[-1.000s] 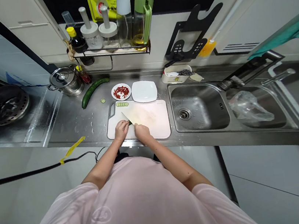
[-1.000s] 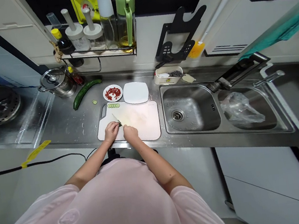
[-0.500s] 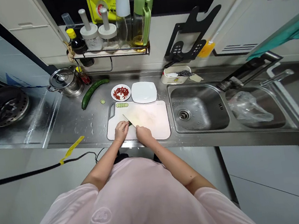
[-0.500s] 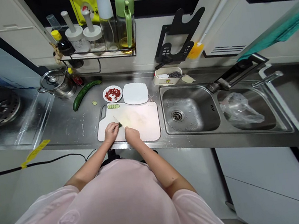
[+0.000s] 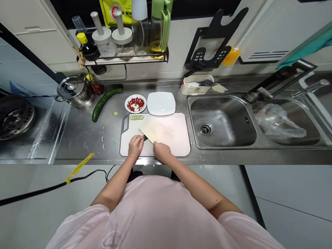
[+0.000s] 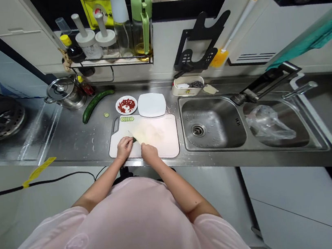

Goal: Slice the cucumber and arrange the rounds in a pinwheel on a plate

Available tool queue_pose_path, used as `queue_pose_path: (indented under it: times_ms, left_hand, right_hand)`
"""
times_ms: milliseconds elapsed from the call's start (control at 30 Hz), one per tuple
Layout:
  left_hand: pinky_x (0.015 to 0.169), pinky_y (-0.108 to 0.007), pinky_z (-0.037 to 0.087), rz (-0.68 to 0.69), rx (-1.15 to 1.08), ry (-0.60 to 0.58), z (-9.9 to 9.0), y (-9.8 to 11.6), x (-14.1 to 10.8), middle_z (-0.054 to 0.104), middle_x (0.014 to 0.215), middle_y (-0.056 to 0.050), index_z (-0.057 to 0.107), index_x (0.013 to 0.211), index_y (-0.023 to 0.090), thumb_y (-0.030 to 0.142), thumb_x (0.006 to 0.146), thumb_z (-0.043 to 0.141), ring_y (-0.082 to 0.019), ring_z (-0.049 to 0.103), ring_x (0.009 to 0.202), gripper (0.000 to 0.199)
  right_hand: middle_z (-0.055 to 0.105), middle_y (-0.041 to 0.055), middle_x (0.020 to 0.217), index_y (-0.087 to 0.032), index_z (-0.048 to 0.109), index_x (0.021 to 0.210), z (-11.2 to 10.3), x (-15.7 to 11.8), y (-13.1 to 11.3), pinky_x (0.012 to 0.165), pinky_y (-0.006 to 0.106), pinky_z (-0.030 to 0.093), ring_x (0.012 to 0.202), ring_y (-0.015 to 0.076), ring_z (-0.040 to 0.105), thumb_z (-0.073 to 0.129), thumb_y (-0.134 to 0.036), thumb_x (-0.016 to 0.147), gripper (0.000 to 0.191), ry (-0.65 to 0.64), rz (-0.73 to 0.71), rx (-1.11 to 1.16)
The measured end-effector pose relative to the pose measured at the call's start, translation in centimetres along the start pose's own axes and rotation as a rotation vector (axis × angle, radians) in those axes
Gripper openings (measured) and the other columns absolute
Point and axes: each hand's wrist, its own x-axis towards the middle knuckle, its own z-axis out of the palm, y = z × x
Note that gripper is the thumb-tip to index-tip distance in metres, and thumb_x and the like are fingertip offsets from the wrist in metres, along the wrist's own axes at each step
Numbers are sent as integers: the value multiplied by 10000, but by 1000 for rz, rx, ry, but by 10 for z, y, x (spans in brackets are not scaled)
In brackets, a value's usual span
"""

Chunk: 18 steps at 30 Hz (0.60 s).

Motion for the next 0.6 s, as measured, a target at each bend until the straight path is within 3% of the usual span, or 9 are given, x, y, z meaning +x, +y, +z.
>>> queue_pose_path:
  times_ms: [300,600]
  left_hand:
    - [838,-330,482,7,8,-3,0,-1,0,622,926,-69,638,983,204,253,894,456,-165,581,909,209]
    - [838,-325,483,5,4,9,0,-1,0,620,924,-65,638,978,205,241,885,471,-163,581,905,195]
  right_hand:
    - [655,120,979,-151,512,1044,-17,24,-20,729,273,444,901,200,633,351,-113,894,224,29,-10,50]
    - [658,122,975,-151,520,1044,-16,18,-15,724,278,447,908,211,633,378,-116,877,222,-4,-2,50]
